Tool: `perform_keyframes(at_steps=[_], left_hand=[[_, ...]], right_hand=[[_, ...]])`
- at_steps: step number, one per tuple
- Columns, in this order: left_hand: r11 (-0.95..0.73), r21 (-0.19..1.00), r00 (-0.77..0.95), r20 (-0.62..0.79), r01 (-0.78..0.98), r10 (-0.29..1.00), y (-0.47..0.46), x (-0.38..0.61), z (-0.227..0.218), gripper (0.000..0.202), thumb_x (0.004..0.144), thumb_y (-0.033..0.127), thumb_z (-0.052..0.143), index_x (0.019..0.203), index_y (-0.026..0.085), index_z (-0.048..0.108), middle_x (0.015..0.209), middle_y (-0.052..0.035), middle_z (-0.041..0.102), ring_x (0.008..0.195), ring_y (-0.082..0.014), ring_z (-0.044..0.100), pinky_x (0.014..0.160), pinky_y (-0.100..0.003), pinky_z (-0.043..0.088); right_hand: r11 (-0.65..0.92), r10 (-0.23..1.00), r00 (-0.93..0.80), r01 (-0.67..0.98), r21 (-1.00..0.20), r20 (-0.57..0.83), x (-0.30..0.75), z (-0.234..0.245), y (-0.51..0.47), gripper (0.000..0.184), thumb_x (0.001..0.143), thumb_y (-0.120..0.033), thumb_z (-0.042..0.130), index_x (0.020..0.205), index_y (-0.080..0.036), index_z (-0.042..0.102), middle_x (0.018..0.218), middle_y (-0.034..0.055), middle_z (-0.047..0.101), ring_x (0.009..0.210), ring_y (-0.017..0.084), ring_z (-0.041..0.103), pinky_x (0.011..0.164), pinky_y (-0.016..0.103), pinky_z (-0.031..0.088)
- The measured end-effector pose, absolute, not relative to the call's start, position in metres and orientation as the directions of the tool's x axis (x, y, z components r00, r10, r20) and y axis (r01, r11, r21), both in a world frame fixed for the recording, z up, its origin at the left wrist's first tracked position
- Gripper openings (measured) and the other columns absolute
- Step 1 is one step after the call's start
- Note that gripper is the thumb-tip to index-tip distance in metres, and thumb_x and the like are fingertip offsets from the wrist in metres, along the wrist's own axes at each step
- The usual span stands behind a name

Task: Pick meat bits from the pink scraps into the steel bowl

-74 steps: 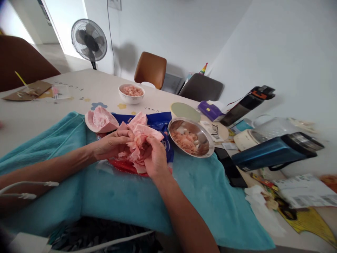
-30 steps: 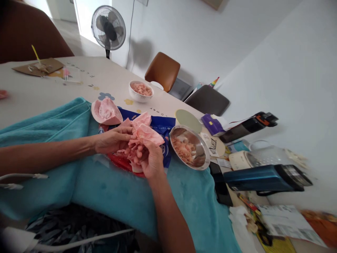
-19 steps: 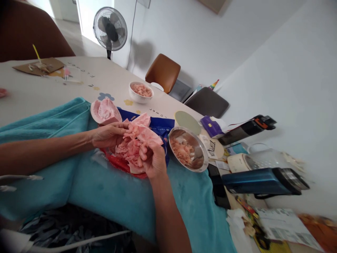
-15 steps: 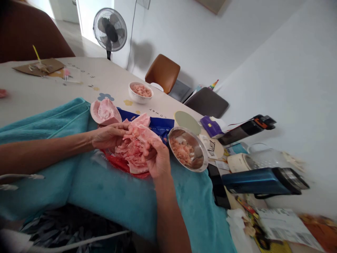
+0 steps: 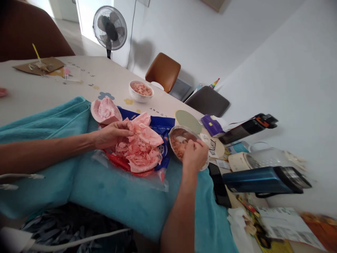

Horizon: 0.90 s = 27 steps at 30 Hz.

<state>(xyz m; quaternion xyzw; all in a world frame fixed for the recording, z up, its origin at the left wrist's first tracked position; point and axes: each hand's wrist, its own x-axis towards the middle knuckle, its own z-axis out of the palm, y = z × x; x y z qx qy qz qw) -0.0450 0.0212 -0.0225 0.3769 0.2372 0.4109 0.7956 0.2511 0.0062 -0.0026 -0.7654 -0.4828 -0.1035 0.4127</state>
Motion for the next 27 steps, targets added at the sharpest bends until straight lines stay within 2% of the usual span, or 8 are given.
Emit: perform_keyframes(at_steps=[4,6,9,11,14,18,23,27], left_hand=[[0.298,0.830,0.487,-0.037,-0.472,0.873,0.020,-0.042,-0.025,0.026,0.062,0.017,0.085,0.069,0.013,0.060,0.062,0.0017,0.065,0.052,-0.0116,0.064,0.047,-0.022,0.055],[0.269,0.841,0.471,-0.018,-0.470,0.882,0.020,-0.041,-0.026,0.025,0.062,0.016,0.084,0.069,0.013,0.060,0.063,0.0013,0.065,0.053,-0.0115,0.065,0.048,-0.021,0.056],[0.255,0.848,0.451,-0.021,-0.465,0.892,0.019,-0.040,-0.028,0.026,0.063,0.017,0.084,0.070,0.013,0.059,0.064,0.0008,0.067,0.053,-0.0116,0.065,0.048,-0.021,0.055],[0.241,0.851,0.438,-0.014,-0.466,0.899,0.019,-0.040,-0.029,0.025,0.064,0.017,0.083,0.072,0.014,0.059,0.065,0.0007,0.068,0.052,-0.0104,0.064,0.049,-0.020,0.054],[0.179,0.874,0.439,0.044,-0.452,0.897,0.017,-0.039,-0.029,0.022,0.068,0.016,0.081,0.072,0.013,0.061,0.069,0.0001,0.070,0.059,-0.0084,0.065,0.055,-0.017,0.051],[0.112,0.901,0.483,0.117,-0.420,0.867,0.015,-0.037,-0.025,0.019,0.070,0.016,0.080,0.068,0.012,0.062,0.070,0.0004,0.070,0.063,-0.0068,0.064,0.059,-0.016,0.049],[0.061,0.919,0.486,0.149,-0.389,0.861,0.014,-0.037,-0.023,0.019,0.071,0.018,0.079,0.067,0.012,0.062,0.072,0.0005,0.070,0.063,-0.0057,0.062,0.059,-0.016,0.048],[0.058,0.924,0.494,0.148,-0.377,0.857,0.014,-0.037,-0.024,0.017,0.071,0.016,0.079,0.067,0.012,0.062,0.070,0.0002,0.070,0.061,-0.0053,0.061,0.056,-0.015,0.046]], right_hand=[[-0.098,0.580,0.484,0.840,-0.534,0.655,0.238,0.002,0.002,0.021,0.074,-0.024,0.052,0.075,-0.017,0.072,0.101,0.0159,0.070,0.102,0.030,0.062,0.094,0.045,0.046],[0.033,0.588,0.474,0.795,-0.605,0.655,0.219,0.004,-0.005,0.023,0.078,-0.028,0.054,0.086,-0.017,0.073,0.092,0.0121,0.071,0.089,0.025,0.064,0.084,0.040,0.050],[0.189,0.833,0.328,0.587,-0.787,0.445,0.178,0.002,-0.020,0.027,0.086,-0.041,0.056,0.094,-0.021,0.072,0.071,0.0016,0.067,0.056,0.016,0.056,0.060,0.032,0.049],[0.223,0.924,0.150,0.535,-0.815,0.351,0.152,-0.001,-0.030,0.024,0.082,-0.043,0.064,0.090,-0.022,0.072,0.072,0.0010,0.068,0.059,0.015,0.058,0.061,0.030,0.049],[0.218,0.961,0.041,0.492,-0.843,0.272,0.127,-0.006,-0.038,0.030,0.073,-0.044,0.074,0.093,-0.022,0.070,0.075,0.0002,0.069,0.065,0.016,0.060,0.063,0.030,0.050],[0.188,0.971,0.025,0.528,-0.828,0.237,0.124,-0.012,-0.037,0.031,0.071,-0.040,0.075,0.094,-0.022,0.068,0.081,0.0014,0.071,0.071,0.018,0.063,0.068,0.032,0.051],[0.139,0.990,-0.035,0.349,-0.927,0.136,0.131,-0.013,-0.032,0.023,0.077,-0.034,0.067,0.095,-0.021,0.071,0.087,0.0031,0.075,0.079,0.019,0.069,0.074,0.033,0.054],[0.168,0.984,-0.003,0.364,-0.916,0.179,0.128,-0.013,-0.033,0.020,0.079,-0.031,0.063,0.092,-0.021,0.074,0.091,0.0042,0.077,0.085,0.020,0.070,0.075,0.032,0.055]])
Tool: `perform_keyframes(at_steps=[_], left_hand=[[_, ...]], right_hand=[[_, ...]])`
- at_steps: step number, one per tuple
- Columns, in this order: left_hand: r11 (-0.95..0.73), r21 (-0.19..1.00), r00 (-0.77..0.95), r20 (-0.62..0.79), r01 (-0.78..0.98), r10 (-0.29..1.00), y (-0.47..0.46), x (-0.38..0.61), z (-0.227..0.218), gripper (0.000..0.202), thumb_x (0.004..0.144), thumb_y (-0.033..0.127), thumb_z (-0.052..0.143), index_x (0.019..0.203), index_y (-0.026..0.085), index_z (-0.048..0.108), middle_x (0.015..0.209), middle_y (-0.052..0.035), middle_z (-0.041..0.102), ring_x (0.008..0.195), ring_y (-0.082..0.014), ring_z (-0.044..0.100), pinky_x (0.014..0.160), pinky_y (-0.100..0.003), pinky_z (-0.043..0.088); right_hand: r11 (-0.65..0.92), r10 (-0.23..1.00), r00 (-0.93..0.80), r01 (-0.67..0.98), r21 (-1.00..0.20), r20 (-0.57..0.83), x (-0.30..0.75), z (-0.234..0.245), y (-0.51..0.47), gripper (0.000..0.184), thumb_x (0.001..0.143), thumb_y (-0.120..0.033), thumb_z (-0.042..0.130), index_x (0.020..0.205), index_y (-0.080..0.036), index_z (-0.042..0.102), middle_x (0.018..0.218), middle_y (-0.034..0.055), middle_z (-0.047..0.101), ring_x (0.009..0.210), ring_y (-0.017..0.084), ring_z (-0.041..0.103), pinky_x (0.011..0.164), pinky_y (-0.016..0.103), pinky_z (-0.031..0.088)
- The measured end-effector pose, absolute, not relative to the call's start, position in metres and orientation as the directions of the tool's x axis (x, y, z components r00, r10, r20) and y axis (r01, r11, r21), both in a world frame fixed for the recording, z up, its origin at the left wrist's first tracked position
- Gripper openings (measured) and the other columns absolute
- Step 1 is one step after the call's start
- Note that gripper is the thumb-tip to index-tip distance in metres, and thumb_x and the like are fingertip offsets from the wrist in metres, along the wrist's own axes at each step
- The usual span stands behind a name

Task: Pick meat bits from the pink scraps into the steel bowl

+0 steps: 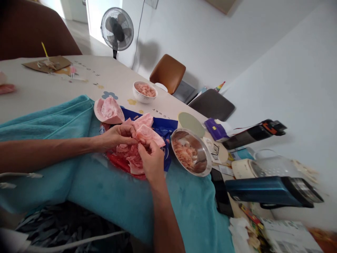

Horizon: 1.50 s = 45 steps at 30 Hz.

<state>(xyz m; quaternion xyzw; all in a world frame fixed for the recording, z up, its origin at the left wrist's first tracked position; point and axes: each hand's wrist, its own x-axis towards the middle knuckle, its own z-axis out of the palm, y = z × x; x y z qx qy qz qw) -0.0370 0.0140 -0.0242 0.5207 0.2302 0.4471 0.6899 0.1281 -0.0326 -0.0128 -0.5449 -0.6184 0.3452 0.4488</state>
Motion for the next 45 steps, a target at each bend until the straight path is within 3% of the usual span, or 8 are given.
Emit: perform_keyframes(at_steps=[5,8,11,19,25,33,41,45], left_hand=[[0.100,0.918,0.480,0.105,-0.383,0.871,0.014,-0.037,-0.026,0.017,0.070,0.015,0.079,0.067,0.012,0.063,0.065,0.0014,0.068,0.055,-0.0047,0.059,0.054,-0.014,0.046],[0.231,0.877,0.537,0.036,-0.421,0.843,0.015,-0.038,-0.029,0.014,0.070,0.015,0.079,0.070,0.012,0.065,0.067,-0.0010,0.069,0.057,-0.0073,0.063,0.054,-0.016,0.048],[0.381,0.801,0.612,-0.024,-0.462,0.791,0.017,-0.040,-0.032,0.012,0.071,0.016,0.078,0.073,0.012,0.067,0.067,-0.0018,0.069,0.056,-0.0087,0.064,0.049,-0.016,0.047],[0.488,0.717,0.630,-0.088,-0.497,0.771,0.018,-0.041,-0.027,0.012,0.068,0.012,0.077,0.070,0.012,0.066,0.064,-0.0015,0.067,0.051,-0.0096,0.063,0.043,-0.016,0.047],[0.475,0.740,0.589,-0.132,-0.476,0.797,0.018,-0.042,-0.026,0.012,0.068,0.014,0.076,0.069,0.013,0.065,0.058,0.0004,0.062,0.045,-0.0089,0.059,0.041,-0.016,0.046],[0.465,0.718,0.610,-0.071,-0.517,0.789,0.019,-0.043,-0.021,0.005,0.071,0.011,0.071,0.071,0.013,0.066,0.058,0.0005,0.062,0.052,-0.0094,0.061,0.050,-0.018,0.052],[0.521,0.704,0.650,-0.112,-0.482,0.752,0.021,-0.047,-0.023,0.008,0.070,0.016,0.072,0.075,0.014,0.066,0.060,-0.0002,0.062,0.052,-0.0089,0.058,0.050,-0.019,0.049],[0.563,0.675,0.693,-0.105,-0.476,0.713,0.023,-0.049,-0.022,0.011,0.068,0.015,0.073,0.076,0.014,0.065,0.060,-0.0003,0.063,0.052,-0.0095,0.058,0.050,-0.019,0.048]], right_hand=[[0.163,0.976,0.082,0.348,-0.923,0.203,0.125,-0.012,-0.035,0.012,0.075,-0.030,0.068,0.080,-0.022,0.076,0.081,0.0019,0.077,0.075,0.019,0.070,0.072,0.032,0.056],[-0.026,0.996,0.088,0.119,-0.993,-0.016,0.125,-0.008,-0.035,0.012,0.070,-0.031,0.073,0.073,-0.020,0.074,0.061,-0.0011,0.069,0.049,0.015,0.061,0.049,0.029,0.054],[-0.171,0.985,0.017,-0.096,-0.981,-0.174,0.124,-0.002,-0.036,0.016,0.065,-0.031,0.077,0.073,-0.018,0.073,0.061,-0.0008,0.069,0.044,0.012,0.056,0.037,0.025,0.050],[-0.056,0.991,0.104,-0.223,-0.973,-0.081,0.120,0.001,-0.035,0.011,0.062,-0.023,0.078,0.069,-0.018,0.071,0.060,-0.0028,0.067,0.048,0.009,0.057,0.043,0.020,0.049],[-0.014,0.987,0.155,-0.176,-0.984,-0.042,0.124,-0.004,-0.034,0.014,0.065,-0.028,0.078,0.072,-0.019,0.071,0.061,-0.0028,0.068,0.048,0.010,0.057,0.045,0.023,0.049],[0.135,0.972,0.177,0.101,-0.986,0.151,0.130,-0.015,-0.033,0.013,0.075,-0.030,0.074,0.083,-0.020,0.074,0.066,-0.0033,0.069,0.057,0.012,0.062,0.062,0.029,0.053],[0.121,0.971,0.204,0.022,-0.992,0.123,0.129,-0.002,-0.036,0.011,0.072,-0.028,0.072,0.079,-0.020,0.072,0.063,-0.0032,0.065,0.054,0.012,0.060,0.057,0.028,0.051],[0.194,0.914,0.316,0.209,-0.959,0.253,0.142,0.000,-0.031,0.018,0.075,-0.034,0.070,0.086,-0.019,0.072,0.069,-0.0004,0.067,0.058,0.015,0.062,0.061,0.031,0.054]])
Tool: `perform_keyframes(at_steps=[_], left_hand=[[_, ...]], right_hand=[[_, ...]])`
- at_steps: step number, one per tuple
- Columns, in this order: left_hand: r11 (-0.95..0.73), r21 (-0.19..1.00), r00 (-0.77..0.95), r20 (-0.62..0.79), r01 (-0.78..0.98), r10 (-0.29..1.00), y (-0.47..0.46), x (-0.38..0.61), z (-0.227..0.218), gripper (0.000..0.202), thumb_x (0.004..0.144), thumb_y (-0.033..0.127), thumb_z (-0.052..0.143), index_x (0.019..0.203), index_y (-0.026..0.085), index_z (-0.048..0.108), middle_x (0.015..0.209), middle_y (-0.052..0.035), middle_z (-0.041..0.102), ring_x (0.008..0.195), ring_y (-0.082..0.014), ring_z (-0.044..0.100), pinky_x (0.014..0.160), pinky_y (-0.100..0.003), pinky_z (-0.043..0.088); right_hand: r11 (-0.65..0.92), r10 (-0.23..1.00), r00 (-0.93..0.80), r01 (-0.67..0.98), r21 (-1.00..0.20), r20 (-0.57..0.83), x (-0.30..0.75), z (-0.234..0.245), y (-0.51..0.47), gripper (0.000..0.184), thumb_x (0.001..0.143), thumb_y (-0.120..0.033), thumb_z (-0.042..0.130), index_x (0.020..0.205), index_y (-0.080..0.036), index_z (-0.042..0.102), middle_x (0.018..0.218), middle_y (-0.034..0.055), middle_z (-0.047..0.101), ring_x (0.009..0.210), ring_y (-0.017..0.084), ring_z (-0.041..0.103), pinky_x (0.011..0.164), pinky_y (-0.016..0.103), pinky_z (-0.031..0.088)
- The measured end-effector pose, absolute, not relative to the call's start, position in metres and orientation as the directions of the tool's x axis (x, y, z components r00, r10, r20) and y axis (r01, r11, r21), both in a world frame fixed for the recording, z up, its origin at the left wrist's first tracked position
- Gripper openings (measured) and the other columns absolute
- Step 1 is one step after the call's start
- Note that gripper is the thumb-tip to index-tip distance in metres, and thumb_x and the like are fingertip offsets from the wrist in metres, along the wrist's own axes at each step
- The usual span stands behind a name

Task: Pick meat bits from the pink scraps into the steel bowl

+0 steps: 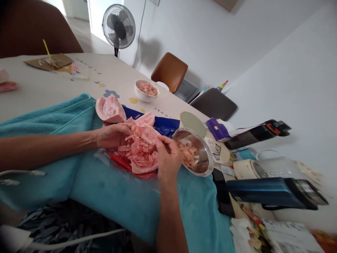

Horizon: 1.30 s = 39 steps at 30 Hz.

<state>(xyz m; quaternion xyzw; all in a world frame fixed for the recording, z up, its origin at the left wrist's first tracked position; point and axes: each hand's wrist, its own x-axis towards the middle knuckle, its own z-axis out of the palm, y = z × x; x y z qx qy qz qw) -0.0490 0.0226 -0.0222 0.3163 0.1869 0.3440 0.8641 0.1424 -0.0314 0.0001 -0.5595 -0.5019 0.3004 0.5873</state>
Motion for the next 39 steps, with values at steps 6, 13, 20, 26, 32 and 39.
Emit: perform_keyframes(at_steps=[6,13,20,26,32,39], left_hand=[[0.617,0.626,0.670,-0.196,-0.476,0.716,0.025,-0.051,-0.020,0.008,0.067,0.012,0.067,0.073,0.014,0.062,0.055,0.0002,0.058,0.050,-0.0100,0.057,0.050,-0.020,0.047],[0.623,0.624,0.681,-0.192,-0.471,0.707,0.024,-0.051,-0.018,0.007,0.064,0.010,0.060,0.060,0.015,0.056,0.049,0.0006,0.049,0.046,-0.0105,0.052,0.047,-0.021,0.046],[0.597,0.652,0.694,-0.146,-0.468,0.705,0.023,-0.049,-0.020,0.009,0.062,0.012,0.068,0.064,0.014,0.060,0.050,0.0021,0.051,0.047,-0.0086,0.052,0.047,-0.019,0.046],[0.527,0.715,0.691,-0.085,-0.460,0.718,0.020,-0.047,-0.020,0.009,0.068,0.015,0.073,0.074,0.015,0.065,0.062,0.0005,0.059,0.052,-0.0082,0.056,0.049,-0.019,0.047],[0.484,0.747,0.647,-0.095,-0.456,0.757,0.019,-0.045,-0.024,0.012,0.070,0.016,0.076,0.072,0.015,0.064,0.060,0.0015,0.061,0.053,-0.0093,0.058,0.047,-0.018,0.047],[0.398,0.813,0.576,-0.097,-0.424,0.811,0.017,-0.041,-0.028,0.018,0.068,0.019,0.082,0.071,0.012,0.066,0.064,-0.0001,0.065,0.050,-0.0073,0.058,0.046,-0.017,0.045]], right_hand=[[0.121,0.591,0.421,0.797,-0.591,0.688,0.207,0.006,-0.013,0.023,0.076,-0.032,0.058,0.083,-0.015,0.072,0.097,0.0137,0.069,0.090,0.026,0.065,0.082,0.042,0.053],[-0.016,0.582,0.351,0.907,-0.421,0.734,0.244,-0.001,0.000,0.023,0.075,-0.031,0.052,0.072,-0.017,0.070,0.097,0.0164,0.070,0.103,0.032,0.062,0.095,0.049,0.047],[0.179,0.650,0.357,0.786,-0.592,0.670,0.195,0.003,-0.015,0.028,0.086,-0.040,0.055,0.082,-0.018,0.073,0.085,0.0090,0.074,0.083,0.025,0.067,0.084,0.041,0.051],[0.369,0.878,0.077,0.522,-0.769,0.473,0.141,0.005,-0.038,0.016,0.084,-0.031,0.062,0.076,-0.023,0.073,0.075,0.0000,0.073,0.073,0.018,0.066,0.073,0.032,0.052],[0.320,0.929,0.043,0.407,-0.856,0.368,0.128,-0.008,-0.038,0.009,0.082,-0.031,0.068,0.080,-0.025,0.074,0.083,-0.0004,0.075,0.081,0.018,0.068,0.080,0.033,0.053],[0.261,0.931,0.134,0.409,-0.874,0.340,0.125,-0.014,-0.036,0.015,0.079,-0.035,0.070,0.085,-0.023,0.074,0.086,0.0016,0.075,0.078,0.018,0.068,0.076,0.033,0.055]])
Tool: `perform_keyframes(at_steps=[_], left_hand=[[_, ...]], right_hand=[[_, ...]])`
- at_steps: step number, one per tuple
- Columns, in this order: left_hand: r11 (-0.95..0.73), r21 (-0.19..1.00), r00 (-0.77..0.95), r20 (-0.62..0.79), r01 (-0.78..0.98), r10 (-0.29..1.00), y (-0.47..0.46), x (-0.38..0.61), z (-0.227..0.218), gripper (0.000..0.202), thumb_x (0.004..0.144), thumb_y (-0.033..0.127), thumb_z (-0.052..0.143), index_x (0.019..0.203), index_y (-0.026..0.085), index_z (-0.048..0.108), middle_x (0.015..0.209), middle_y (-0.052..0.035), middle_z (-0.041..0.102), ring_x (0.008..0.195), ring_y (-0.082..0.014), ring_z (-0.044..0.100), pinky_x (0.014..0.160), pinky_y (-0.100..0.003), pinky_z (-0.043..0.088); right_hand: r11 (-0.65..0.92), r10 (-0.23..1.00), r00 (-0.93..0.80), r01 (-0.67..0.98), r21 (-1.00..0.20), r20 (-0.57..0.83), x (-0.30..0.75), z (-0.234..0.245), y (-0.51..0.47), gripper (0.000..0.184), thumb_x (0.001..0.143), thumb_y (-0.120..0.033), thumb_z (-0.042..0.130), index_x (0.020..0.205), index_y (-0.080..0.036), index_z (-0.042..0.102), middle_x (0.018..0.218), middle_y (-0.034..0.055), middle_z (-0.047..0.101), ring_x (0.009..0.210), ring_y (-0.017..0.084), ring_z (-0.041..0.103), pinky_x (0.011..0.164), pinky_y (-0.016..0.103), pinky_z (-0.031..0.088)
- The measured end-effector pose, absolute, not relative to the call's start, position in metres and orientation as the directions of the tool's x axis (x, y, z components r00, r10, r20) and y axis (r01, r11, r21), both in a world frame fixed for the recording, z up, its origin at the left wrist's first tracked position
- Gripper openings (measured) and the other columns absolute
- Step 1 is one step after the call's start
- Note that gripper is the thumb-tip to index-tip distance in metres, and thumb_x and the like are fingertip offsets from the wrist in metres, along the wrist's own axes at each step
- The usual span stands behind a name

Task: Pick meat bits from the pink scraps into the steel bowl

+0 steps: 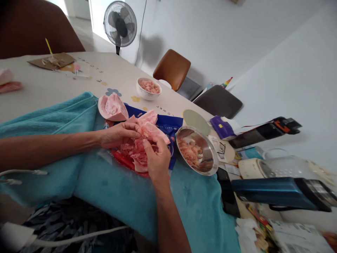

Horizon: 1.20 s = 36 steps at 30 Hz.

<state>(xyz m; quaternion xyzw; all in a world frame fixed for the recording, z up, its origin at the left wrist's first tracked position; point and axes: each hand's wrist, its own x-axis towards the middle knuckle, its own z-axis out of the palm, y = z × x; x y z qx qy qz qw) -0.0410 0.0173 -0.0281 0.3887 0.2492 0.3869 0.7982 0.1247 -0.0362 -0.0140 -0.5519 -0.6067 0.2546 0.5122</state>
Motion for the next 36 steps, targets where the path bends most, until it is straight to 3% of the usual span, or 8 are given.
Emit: perform_keyframes(at_steps=[8,14,19,22,25,29,36], left_hand=[[0.206,0.913,0.498,-0.004,-0.352,0.867,0.014,-0.038,-0.026,0.011,0.070,0.017,0.080,0.071,0.012,0.070,0.067,0.0002,0.067,0.057,-0.0059,0.059,0.054,-0.016,0.045],[0.197,0.933,0.523,-0.011,-0.300,0.852,0.015,-0.038,-0.032,0.013,0.070,0.019,0.079,0.075,0.011,0.069,0.066,-0.0004,0.065,0.054,-0.0056,0.056,0.049,-0.015,0.041],[0.335,0.888,0.641,-0.062,-0.314,0.765,0.014,-0.040,-0.031,0.017,0.074,0.024,0.078,0.074,0.012,0.066,0.062,-0.0017,0.064,0.051,-0.0073,0.056,0.045,-0.017,0.039],[0.491,0.802,0.734,-0.100,-0.341,0.672,0.013,-0.043,-0.027,0.016,0.074,0.023,0.077,0.075,0.012,0.066,0.063,-0.0019,0.064,0.052,-0.0091,0.058,0.047,-0.019,0.043],[0.595,0.724,0.783,-0.123,-0.349,0.609,0.014,-0.045,-0.024,0.015,0.072,0.020,0.077,0.074,0.011,0.066,0.063,-0.0021,0.064,0.053,-0.0103,0.060,0.050,-0.020,0.048],[0.636,0.667,0.784,-0.123,-0.389,0.608,0.018,-0.046,-0.024,0.011,0.073,0.017,0.074,0.075,0.010,0.066,0.064,-0.0032,0.067,0.056,-0.0123,0.063,0.055,-0.023,0.051],[0.639,0.632,0.781,-0.082,-0.439,0.619,0.021,-0.047,-0.026,0.005,0.075,0.013,0.068,0.078,0.011,0.065,0.066,-0.0039,0.068,0.058,-0.0128,0.064,0.058,-0.023,0.052]], right_hand=[[0.199,0.951,0.169,0.304,-0.932,0.258,0.121,-0.018,-0.034,0.017,0.077,-0.035,0.072,0.091,-0.024,0.076,0.096,0.0026,0.077,0.088,0.019,0.071,0.081,0.034,0.055],[0.128,0.971,0.170,0.227,-0.965,0.169,0.124,-0.027,-0.030,0.015,0.078,-0.035,0.071,0.084,-0.022,0.077,0.083,0.0010,0.076,0.079,0.017,0.068,0.075,0.031,0.052],[0.089,0.975,0.177,0.249,-0.964,0.135,0.121,-0.023,-0.031,0.013,0.074,-0.031,0.069,0.071,-0.019,0.072,0.063,0.0000,0.069,0.059,0.014,0.060,0.059,0.027,0.049],[-0.033,0.993,0.117,0.040,-0.999,-0.028,0.121,-0.014,-0.033,0.010,0.068,-0.028,0.070,0.065,-0.019,0.067,0.052,-0.0028,0.062,0.045,0.011,0.053,0.047,0.024,0.046],[-0.200,0.980,-0.049,-0.163,-0.966,-0.194,0.123,-0.008,-0.032,0.015,0.063,-0.027,0.072,0.057,-0.019,0.060,0.046,-0.0043,0.057,0.036,0.010,0.048,0.037,0.023,0.040],[-0.289,0.951,-0.183,-0.248,-0.925,-0.248,0.127,-0.003,-0.031,0.018,0.063,-0.025,0.072,0.054,-0.018,0.058,0.046,-0.0042,0.056,0.035,0.009,0.048,0.035,0.021,0.039],[-0.251,0.967,-0.111,-0.298,-0.921,-0.228,0.126,-0.004,-0.031,0.013,0.062,-0.022,0.075,0.066,-0.019,0.063,0.052,-0.0044,0.061,0.045,0.009,0.053,0.042,0.019,0.047]])
